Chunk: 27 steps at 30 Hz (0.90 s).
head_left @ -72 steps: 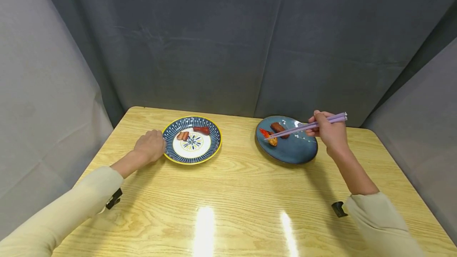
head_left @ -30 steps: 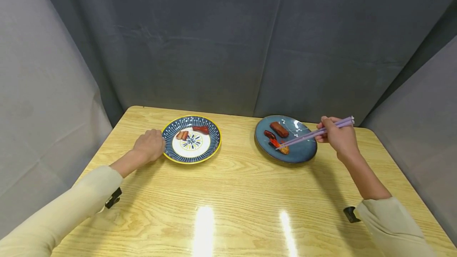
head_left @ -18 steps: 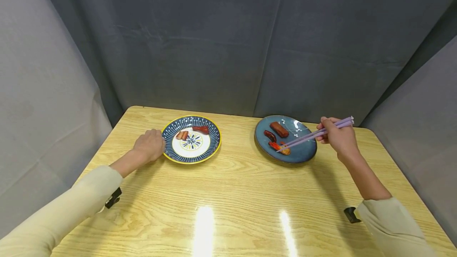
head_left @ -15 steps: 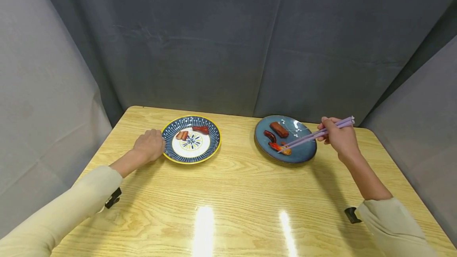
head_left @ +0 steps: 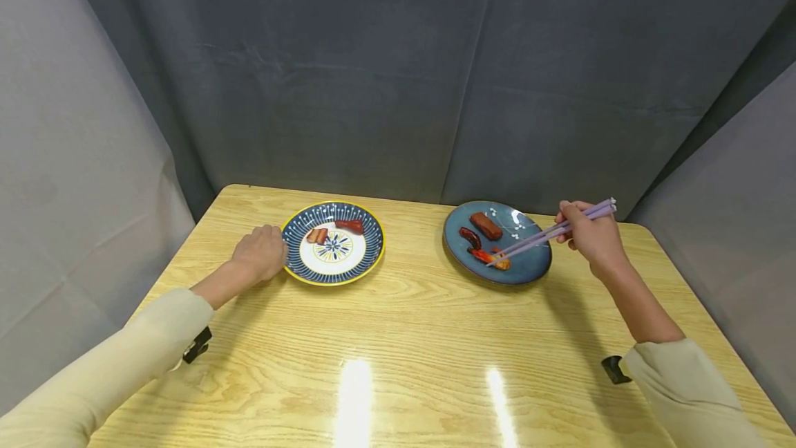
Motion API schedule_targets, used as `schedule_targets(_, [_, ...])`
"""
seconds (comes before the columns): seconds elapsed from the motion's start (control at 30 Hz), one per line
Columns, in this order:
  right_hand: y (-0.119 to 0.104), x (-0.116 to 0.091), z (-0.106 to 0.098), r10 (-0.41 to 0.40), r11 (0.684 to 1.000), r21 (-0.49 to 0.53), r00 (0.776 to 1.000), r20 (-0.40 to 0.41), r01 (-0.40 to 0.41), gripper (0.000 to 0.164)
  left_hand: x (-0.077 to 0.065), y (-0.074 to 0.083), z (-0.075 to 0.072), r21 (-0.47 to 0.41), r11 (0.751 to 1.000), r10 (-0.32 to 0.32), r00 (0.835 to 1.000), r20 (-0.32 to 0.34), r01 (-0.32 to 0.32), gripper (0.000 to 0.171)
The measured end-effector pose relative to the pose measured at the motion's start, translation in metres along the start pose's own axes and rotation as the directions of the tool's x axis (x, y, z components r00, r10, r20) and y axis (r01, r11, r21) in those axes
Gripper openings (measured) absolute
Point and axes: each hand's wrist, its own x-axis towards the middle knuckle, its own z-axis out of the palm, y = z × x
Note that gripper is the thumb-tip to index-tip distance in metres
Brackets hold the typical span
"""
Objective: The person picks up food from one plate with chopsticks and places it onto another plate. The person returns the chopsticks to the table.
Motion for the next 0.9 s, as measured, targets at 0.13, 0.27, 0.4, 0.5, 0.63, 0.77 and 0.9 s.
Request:
schedule_targets(0.13, [-0.002,0.001,-0.001,0.003,1.000,-0.007,1.000,0.021,-0.002,0.041,0.000,0.000,0.000,-0.002,1.000,0.001,1.000,-0.004,-0.001,0.029])
schedule_targets(0.27, [-0.005,0.000,-0.002,0.006,1.000,-0.014,0.999,0.037,-0.006,0.043,0.000,0.000,-0.001,-0.001,1.000,0.000,1.000,0.007,0.000,0.029])
schedule_targets(0.4, [-0.006,0.000,-0.002,0.011,1.000,-0.002,0.999,0.046,-0.011,0.043,0.000,0.000,-0.001,-0.009,1.000,0.000,1.000,0.008,0.000,0.029])
schedule_targets(0.5, [-0.007,0.001,-0.002,0.012,0.999,0.033,0.999,0.049,-0.014,0.041,0.000,0.000,-0.001,-0.013,1.000,-0.001,1.000,0.011,0.002,0.029])
schedule_targets(0.63, [-0.010,0.002,0.000,0.002,0.993,0.117,0.999,0.050,-0.008,0.037,-0.001,-0.001,0.000,-0.011,1.000,-0.006,1.000,0.018,0.006,0.030])
schedule_targets(0.77, [-0.017,0.001,0.007,-0.030,0.978,0.208,0.998,0.050,0.019,0.036,0.000,-0.001,-0.001,-0.010,1.000,-0.007,1.000,0.019,0.007,0.031])
schedule_targets(0.9, [-0.024,-0.003,0.017,-0.073,0.963,0.261,0.996,0.049,0.058,0.037,0.000,0.000,-0.002,-0.018,1.000,-0.006,1.000,0.013,0.006,0.031])
